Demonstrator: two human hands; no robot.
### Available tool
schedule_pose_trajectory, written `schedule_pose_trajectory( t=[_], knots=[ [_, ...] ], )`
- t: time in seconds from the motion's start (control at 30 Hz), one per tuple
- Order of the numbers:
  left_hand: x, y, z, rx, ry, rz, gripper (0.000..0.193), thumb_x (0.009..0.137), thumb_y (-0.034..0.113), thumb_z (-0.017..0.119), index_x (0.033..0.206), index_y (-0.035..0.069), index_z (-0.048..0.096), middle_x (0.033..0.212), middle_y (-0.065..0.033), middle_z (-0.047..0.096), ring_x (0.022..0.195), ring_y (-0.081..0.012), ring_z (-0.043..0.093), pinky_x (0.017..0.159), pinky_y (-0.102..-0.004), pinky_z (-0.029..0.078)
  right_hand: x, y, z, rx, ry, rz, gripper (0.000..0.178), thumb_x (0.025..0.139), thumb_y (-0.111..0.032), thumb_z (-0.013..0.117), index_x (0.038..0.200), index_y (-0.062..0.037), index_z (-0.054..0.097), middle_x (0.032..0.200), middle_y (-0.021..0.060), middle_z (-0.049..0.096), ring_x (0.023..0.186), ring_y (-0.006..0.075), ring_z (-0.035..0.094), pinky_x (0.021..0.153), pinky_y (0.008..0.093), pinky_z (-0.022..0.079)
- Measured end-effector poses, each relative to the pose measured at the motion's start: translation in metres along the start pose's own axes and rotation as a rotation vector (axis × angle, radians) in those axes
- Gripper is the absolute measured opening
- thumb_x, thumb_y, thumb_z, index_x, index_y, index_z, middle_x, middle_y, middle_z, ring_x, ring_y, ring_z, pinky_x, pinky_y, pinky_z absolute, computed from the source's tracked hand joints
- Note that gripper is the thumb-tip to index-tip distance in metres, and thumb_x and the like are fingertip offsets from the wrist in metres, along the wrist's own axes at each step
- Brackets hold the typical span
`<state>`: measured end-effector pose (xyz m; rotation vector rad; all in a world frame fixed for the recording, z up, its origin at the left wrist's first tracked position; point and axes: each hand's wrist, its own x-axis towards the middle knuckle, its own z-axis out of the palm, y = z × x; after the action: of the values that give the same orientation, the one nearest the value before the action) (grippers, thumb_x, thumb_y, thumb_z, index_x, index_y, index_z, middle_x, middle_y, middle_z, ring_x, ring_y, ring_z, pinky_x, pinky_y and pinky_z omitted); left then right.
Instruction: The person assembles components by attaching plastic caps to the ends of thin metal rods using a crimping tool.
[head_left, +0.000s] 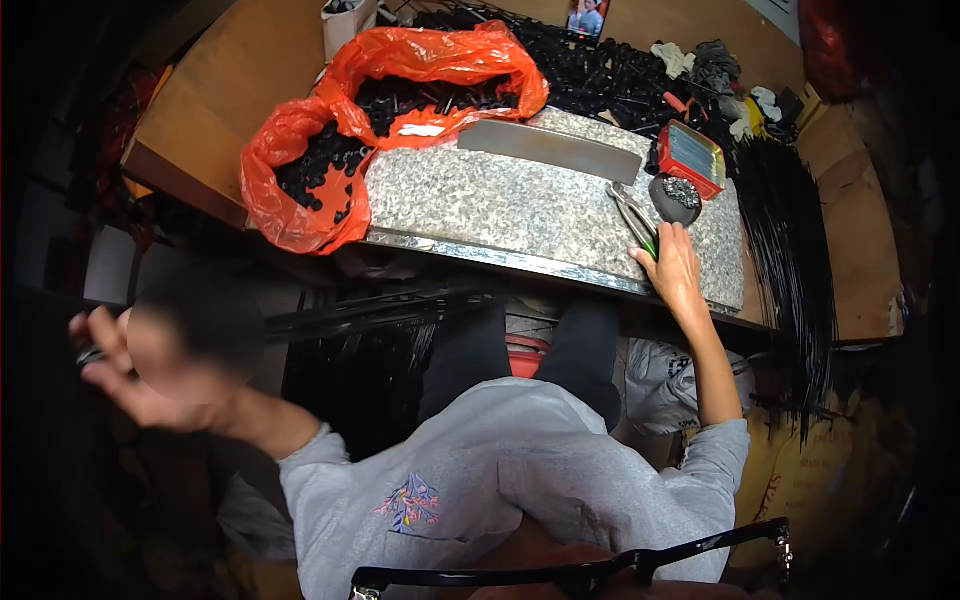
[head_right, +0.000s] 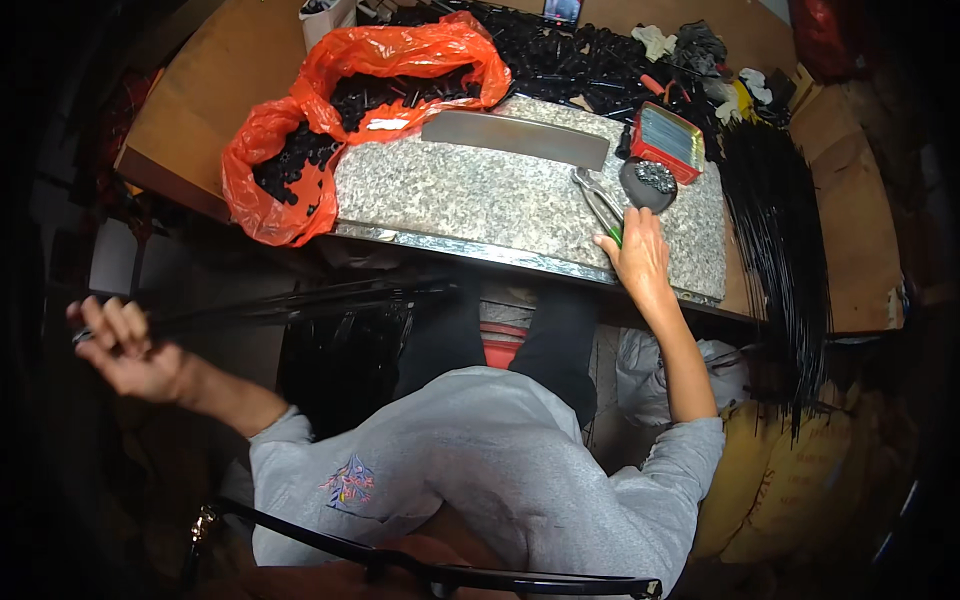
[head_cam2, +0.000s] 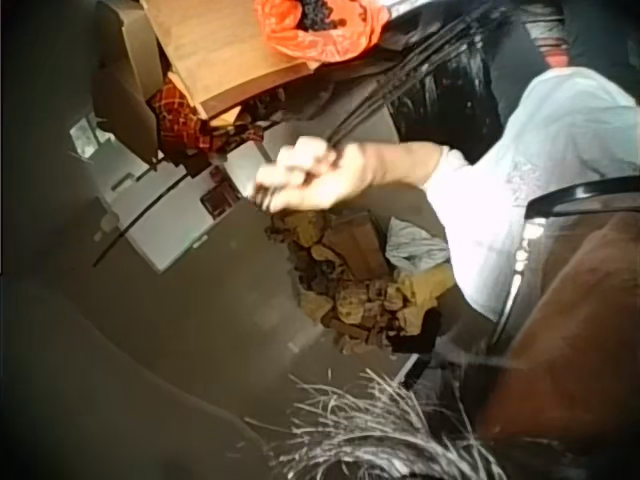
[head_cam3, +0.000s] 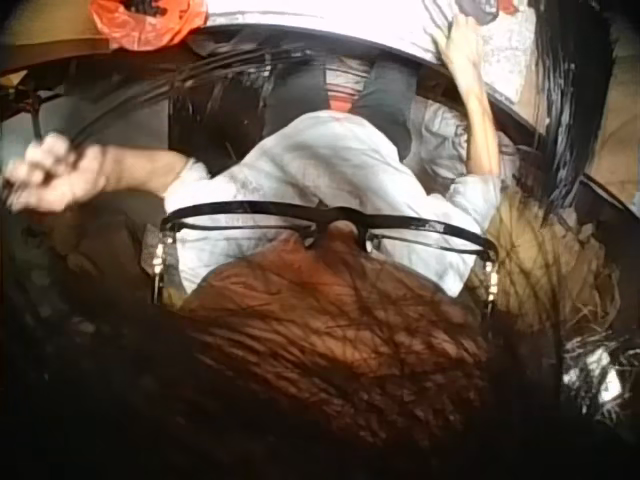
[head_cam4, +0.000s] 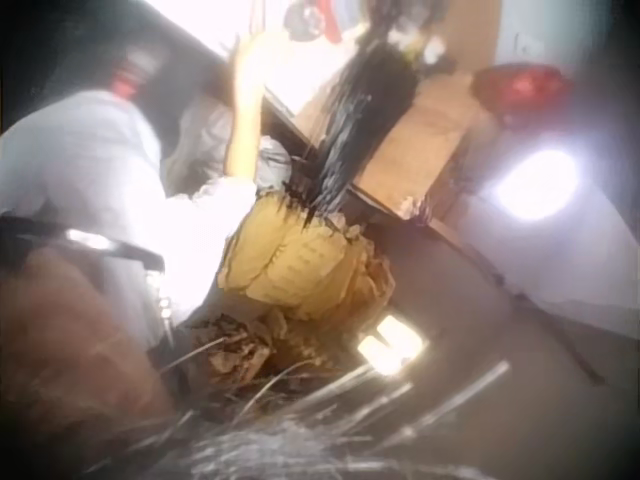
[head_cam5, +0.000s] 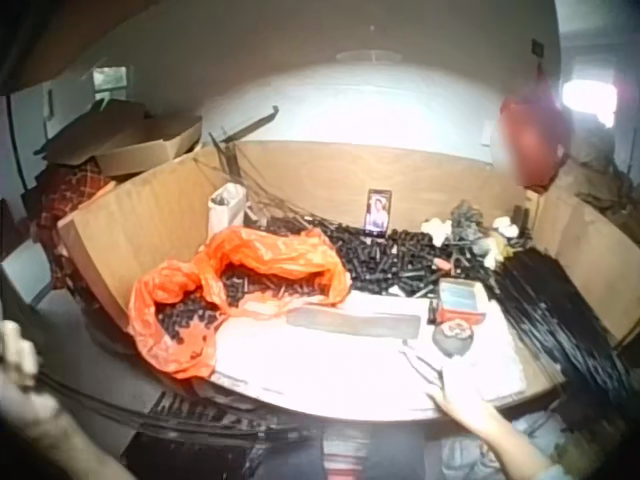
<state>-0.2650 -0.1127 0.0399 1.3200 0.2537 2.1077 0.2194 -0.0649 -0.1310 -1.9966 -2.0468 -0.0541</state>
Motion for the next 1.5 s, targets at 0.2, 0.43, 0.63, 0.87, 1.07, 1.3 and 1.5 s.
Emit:
schedule_pose_trajectory(
  t=[0.2, 0.43, 0.63, 0.87, 1.07, 1.3, 1.5],
  knots=[
    [-0.031, -0.006, -0.009, 0.528, 0.092, 0.009, 0.025, 0.086, 0.007, 0.042, 0.108, -0.005, 0.045, 0.080, -0.0051, 0.049, 0.048, -0.0067, 0.034, 0.041, -0.0204, 0.025, 0.001, 0.003, 0.004, 0.063, 0.057, -0.137, 0.037, 0.072, -0.011, 0.066, 0.101, 0.0035, 0.050, 0.098, 0.0212, 0.049, 0.092, 0.0384, 0.047, 0.080, 0.0421, 0.039],
    [-0.147, -0.160, -0.107, 1.056, -0.522, -0.808, 0.014, 0.086, 0.011, 0.051, 0.097, 0.004, 0.046, 0.055, -0.0134, 0.047, 0.051, -0.0254, 0.052, 0.050, -0.0354, 0.038, -0.007, 0.001, -0.007, 0.014, -0.027, -0.108, 0.043, 0.080, -0.012, 0.060, 0.118, 0.0028, 0.045, 0.113, 0.0226, 0.048, 0.105, 0.0369, 0.046, 0.091, 0.0398, 0.036],
    [-0.301, -0.235, -0.222, 1.262, -0.679, -0.927, 0.053, 0.082, 0.019, 0.057, 0.126, 0.000, 0.035, 0.114, -0.0319, 0.046, 0.108, -0.0420, 0.046, 0.090, -0.0435, 0.038, -0.017, -0.002, -0.020, 0.106, -0.034, -0.025, 0.042, 0.080, -0.013, 0.059, 0.118, -0.0004, 0.045, 0.111, 0.0204, 0.049, 0.104, 0.0348, 0.047, 0.090, 0.0389, 0.036],
    [-0.272, -0.237, -0.171, 1.107, -0.657, -0.972, 0.028, 0.081, 0.013, 0.056, 0.102, -0.004, 0.055, 0.085, -0.0206, 0.060, 0.081, -0.0343, 0.059, 0.073, -0.0389, 0.046, -0.030, 0.038, -0.033, 0.064, 0.099, 0.061, 0.038, 0.079, -0.008, 0.057, 0.114, 0.0018, 0.046, 0.105, 0.0216, 0.048, 0.101, 0.0381, 0.045, 0.088, 0.0407, 0.035],
    [-0.193, -0.214, -0.020, 0.508, -0.947, -1.089, 0.021, 0.082, 0.007, 0.057, 0.100, -0.003, 0.058, 0.083, -0.0122, 0.064, 0.077, -0.0194, 0.062, 0.070, -0.0276, 0.047, -0.042, 0.063, -0.025, 0.080, 0.168, 0.082, 0.030, 0.076, -0.006, 0.060, 0.104, 0.0001, 0.052, 0.103, 0.0173, 0.050, 0.097, 0.0356, 0.046, 0.085, 0.0402, 0.037],
    [-0.129, -0.223, 0.085, 0.564, -0.802, -0.600, 0.014, 0.082, 0.001, 0.051, 0.089, -0.001, 0.063, 0.069, -0.0083, 0.061, 0.060, -0.0122, 0.057, 0.058, -0.0235, 0.046, -0.042, 0.135, -0.040, -0.029, 0.253, 0.142, 0.026, 0.077, -0.006, 0.057, 0.102, -0.0022, 0.051, 0.100, 0.0166, 0.051, 0.097, 0.0347, 0.047, 0.085, 0.0403, 0.037],
    [-0.140, -0.269, 0.074, 0.690, -0.528, -0.686, 0.015, 0.088, 0.006, 0.049, 0.089, 0.000, 0.062, 0.063, -0.0026, 0.055, 0.056, -0.0053, 0.047, 0.052, -0.0197, 0.038, -0.043, 0.227, -0.049, -0.335, 0.300, 0.339, 0.037, 0.076, -0.010, 0.063, 0.108, 0.0030, 0.049, 0.103, 0.0197, 0.050, 0.097, 0.0360, 0.048, 0.082, 0.0416, 0.041]
  ],
)
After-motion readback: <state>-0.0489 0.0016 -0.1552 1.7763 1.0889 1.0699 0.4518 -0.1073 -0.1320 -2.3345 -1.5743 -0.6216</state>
